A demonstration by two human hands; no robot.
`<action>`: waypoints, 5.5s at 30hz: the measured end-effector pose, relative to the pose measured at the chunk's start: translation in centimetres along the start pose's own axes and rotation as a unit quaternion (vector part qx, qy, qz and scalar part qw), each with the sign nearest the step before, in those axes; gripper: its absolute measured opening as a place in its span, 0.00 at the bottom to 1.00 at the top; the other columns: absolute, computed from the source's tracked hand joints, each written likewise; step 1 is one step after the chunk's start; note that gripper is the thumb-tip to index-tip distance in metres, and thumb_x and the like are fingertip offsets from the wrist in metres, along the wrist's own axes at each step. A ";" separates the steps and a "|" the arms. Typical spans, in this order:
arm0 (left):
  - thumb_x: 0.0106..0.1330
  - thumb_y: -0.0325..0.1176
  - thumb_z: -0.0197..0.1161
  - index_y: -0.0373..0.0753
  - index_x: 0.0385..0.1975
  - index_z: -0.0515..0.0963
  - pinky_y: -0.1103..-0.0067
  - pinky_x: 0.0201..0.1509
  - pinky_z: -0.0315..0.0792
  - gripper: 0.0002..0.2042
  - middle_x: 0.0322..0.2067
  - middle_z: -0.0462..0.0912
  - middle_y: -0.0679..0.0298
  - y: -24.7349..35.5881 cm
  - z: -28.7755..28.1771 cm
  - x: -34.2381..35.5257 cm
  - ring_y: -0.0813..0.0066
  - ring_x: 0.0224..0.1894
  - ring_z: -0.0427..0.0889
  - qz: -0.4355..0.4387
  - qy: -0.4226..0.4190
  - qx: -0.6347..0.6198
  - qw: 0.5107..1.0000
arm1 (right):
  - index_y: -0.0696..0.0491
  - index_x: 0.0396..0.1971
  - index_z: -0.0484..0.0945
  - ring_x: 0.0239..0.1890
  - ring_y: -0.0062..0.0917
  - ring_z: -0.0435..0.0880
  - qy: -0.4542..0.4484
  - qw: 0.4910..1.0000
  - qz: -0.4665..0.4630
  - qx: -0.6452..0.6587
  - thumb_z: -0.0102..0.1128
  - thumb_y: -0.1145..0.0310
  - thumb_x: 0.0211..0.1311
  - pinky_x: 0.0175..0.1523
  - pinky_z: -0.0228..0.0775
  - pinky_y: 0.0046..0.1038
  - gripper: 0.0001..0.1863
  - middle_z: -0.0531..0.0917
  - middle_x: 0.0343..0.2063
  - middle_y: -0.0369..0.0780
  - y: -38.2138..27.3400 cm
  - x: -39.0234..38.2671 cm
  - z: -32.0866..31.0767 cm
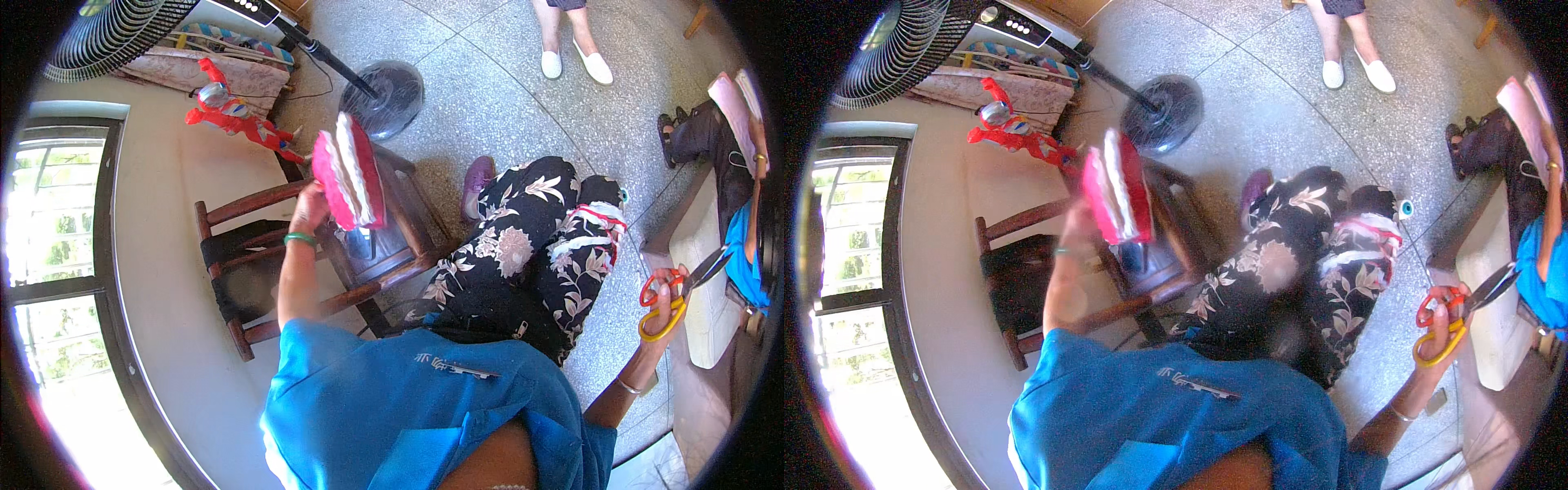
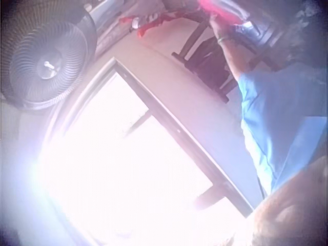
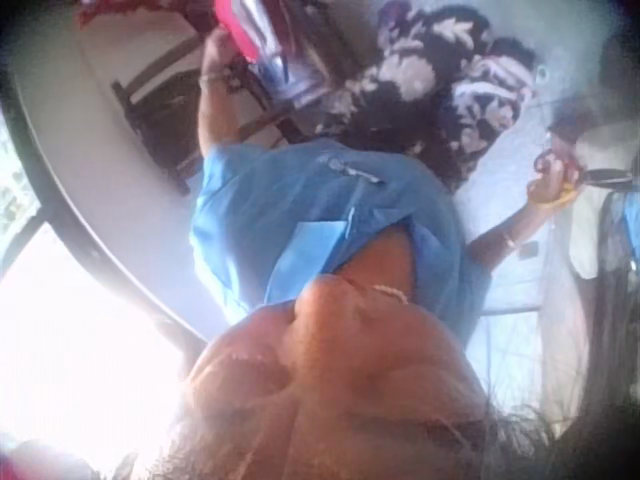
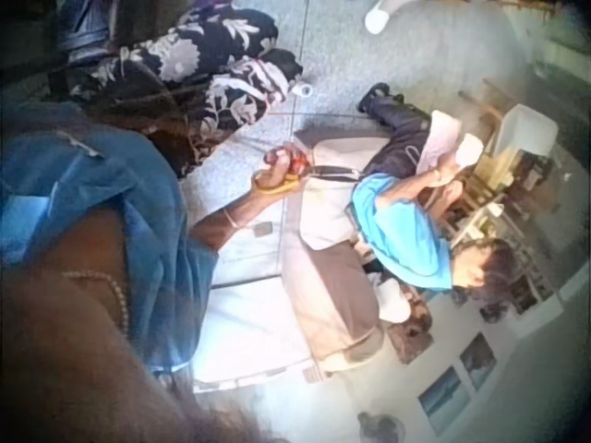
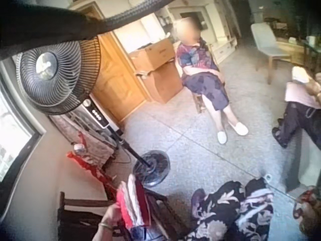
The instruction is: The person uses yellow-handled scissors to trim the edges of a pink and white fabric item. They repeatedly adjust the fabric and cut along the perimeter, removing excess material while seated on the floor in a living room.
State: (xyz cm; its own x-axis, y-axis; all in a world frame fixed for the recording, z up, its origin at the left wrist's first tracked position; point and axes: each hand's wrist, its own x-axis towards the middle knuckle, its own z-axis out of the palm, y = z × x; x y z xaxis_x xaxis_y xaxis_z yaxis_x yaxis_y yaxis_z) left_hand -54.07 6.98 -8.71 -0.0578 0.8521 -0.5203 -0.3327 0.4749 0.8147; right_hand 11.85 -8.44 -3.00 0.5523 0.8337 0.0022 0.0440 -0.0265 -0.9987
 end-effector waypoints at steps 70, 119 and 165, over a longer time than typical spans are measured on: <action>0.62 0.66 0.35 0.46 0.62 0.54 0.61 0.30 0.80 0.36 0.43 0.78 0.49 -12.5 50.0 -10.6 0.52 0.39 0.82 -0.330 -0.618 0.227 0.677 | 0.52 0.45 0.71 0.39 0.31 0.80 -0.076 0.960 -0.234 -0.131 0.62 0.69 0.53 0.41 0.72 0.30 0.18 0.79 0.35 0.41 -7.1 -8.7 -7.6; 0.54 0.63 0.54 0.36 0.64 0.50 0.63 0.64 0.58 0.45 0.63 0.57 0.55 -9.5 54.8 -7.3 0.59 0.64 0.58 -0.163 -0.639 -0.130 0.740 | 0.61 0.52 0.67 0.38 0.36 0.81 0.035 0.937 -0.179 0.298 0.50 0.72 0.52 0.43 0.76 0.42 0.24 0.78 0.42 0.46 -15.2 -1.1 -13.4; 0.64 0.52 0.50 0.34 0.59 0.60 0.66 0.64 0.59 0.31 0.57 0.68 0.53 0.1 46.3 -6.6 0.59 0.59 0.67 -0.125 -0.507 -0.121 0.844 | 0.57 0.49 0.68 0.44 0.31 0.80 -0.006 0.936 0.009 0.352 0.59 0.71 0.46 0.44 0.76 0.29 0.26 0.78 0.44 0.43 -6.8 0.3 -7.8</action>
State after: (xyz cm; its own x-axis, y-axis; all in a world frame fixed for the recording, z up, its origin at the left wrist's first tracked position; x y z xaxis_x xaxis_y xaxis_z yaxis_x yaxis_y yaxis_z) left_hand -10.19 11.57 6.66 0.8375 0.5404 -0.0803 -0.4051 0.7129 0.5724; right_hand 18.17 -12.31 4.16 0.5386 0.8425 -0.0125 -0.5273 0.3255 -0.7848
